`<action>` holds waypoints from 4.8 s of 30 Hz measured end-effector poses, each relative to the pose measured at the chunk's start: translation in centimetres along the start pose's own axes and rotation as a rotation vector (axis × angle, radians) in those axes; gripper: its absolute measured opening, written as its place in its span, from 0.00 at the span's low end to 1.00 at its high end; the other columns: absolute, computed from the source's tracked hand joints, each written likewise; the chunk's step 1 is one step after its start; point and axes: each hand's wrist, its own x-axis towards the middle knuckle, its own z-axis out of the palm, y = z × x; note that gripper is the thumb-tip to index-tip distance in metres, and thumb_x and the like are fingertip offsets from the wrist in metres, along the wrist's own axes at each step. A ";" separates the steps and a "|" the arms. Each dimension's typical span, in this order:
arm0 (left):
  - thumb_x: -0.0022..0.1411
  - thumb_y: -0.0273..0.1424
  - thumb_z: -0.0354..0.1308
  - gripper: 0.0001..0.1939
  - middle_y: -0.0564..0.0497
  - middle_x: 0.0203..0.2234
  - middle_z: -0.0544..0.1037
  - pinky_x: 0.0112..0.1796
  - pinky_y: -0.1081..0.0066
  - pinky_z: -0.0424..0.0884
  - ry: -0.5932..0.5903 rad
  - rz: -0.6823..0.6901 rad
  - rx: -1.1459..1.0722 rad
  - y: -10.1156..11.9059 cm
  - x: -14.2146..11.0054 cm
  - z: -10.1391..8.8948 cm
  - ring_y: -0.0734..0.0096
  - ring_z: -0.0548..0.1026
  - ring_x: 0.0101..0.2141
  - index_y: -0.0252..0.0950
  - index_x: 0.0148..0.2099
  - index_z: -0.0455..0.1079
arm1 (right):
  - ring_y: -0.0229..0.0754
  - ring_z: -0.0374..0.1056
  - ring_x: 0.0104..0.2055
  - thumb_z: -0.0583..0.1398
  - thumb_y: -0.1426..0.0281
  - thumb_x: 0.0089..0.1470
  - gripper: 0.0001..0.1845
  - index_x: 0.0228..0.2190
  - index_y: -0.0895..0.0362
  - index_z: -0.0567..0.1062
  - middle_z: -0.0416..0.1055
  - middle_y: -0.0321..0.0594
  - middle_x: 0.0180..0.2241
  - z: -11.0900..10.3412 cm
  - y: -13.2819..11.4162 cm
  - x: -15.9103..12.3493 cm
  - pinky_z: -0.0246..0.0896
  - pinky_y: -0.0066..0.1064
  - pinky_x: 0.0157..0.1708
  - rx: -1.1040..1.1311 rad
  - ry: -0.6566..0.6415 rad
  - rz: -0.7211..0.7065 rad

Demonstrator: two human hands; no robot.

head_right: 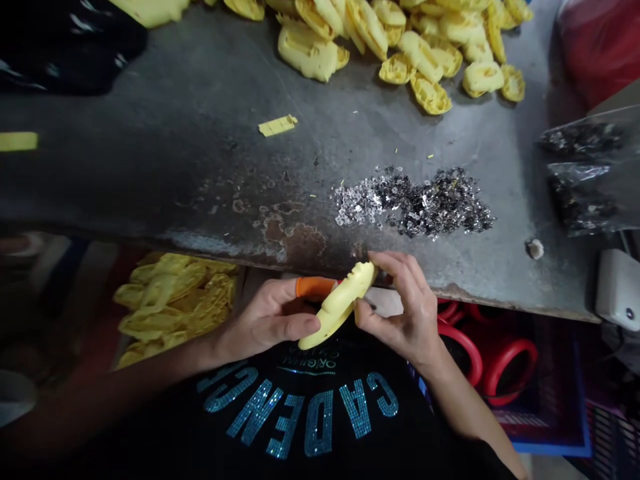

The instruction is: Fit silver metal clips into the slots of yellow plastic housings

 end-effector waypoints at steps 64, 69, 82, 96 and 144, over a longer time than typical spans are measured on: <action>0.73 0.45 0.72 0.28 0.42 0.61 0.86 0.40 0.57 0.89 -0.128 0.026 -0.457 -0.8 0.6 0.7 0.43 0.90 0.52 0.49 0.70 0.73 | 0.47 0.81 0.42 0.67 0.64 0.73 0.03 0.43 0.49 0.81 0.85 0.37 0.41 -1.1 0.1 2.6 0.74 0.43 0.45 0.220 -0.044 0.143; 0.71 0.43 0.74 0.23 0.44 0.61 0.87 0.53 0.56 0.86 -0.099 0.022 -0.498 -1.0 0.5 2.2 0.52 0.89 0.52 0.46 0.64 0.79 | 0.55 0.79 0.64 0.68 0.67 0.71 0.01 0.41 0.49 0.81 0.83 0.44 0.58 -0.2 -0.9 1.7 0.74 0.55 0.64 0.168 -0.034 0.028; 0.75 0.44 0.70 0.25 0.43 0.63 0.85 0.59 0.50 0.85 -0.142 0.042 -0.443 -1.4 0.1 3.2 0.50 0.87 0.58 0.45 0.69 0.77 | 0.55 0.78 0.63 0.68 0.68 0.71 0.02 0.41 0.48 0.82 0.83 0.42 0.56 -0.4 -0.9 1.0 0.74 0.56 0.64 0.230 -0.009 0.005; 0.74 0.45 0.73 0.26 0.43 0.59 0.87 0.41 0.58 0.90 -0.219 0.034 -0.443 -1.8 0.5 2.7 0.46 0.90 0.51 0.48 0.69 0.75 | 0.53 0.80 0.51 0.69 0.71 0.68 0.05 0.42 0.49 0.79 0.86 0.41 0.52 -1.7 -1.4 1.3 0.70 0.51 0.53 -0.059 -0.048 -0.191; 0.77 0.54 0.65 0.43 0.34 0.58 0.86 0.36 0.63 0.89 -0.342 0.036 -0.438 -2.8 -0.4 1.7 0.43 0.90 0.52 0.46 0.83 0.57 | 0.52 0.82 0.44 0.69 0.68 0.71 0.27 0.66 0.34 0.81 0.89 0.35 0.52 -1.7 -0.5 -1.3 0.64 0.48 0.43 -0.401 0.067 -0.477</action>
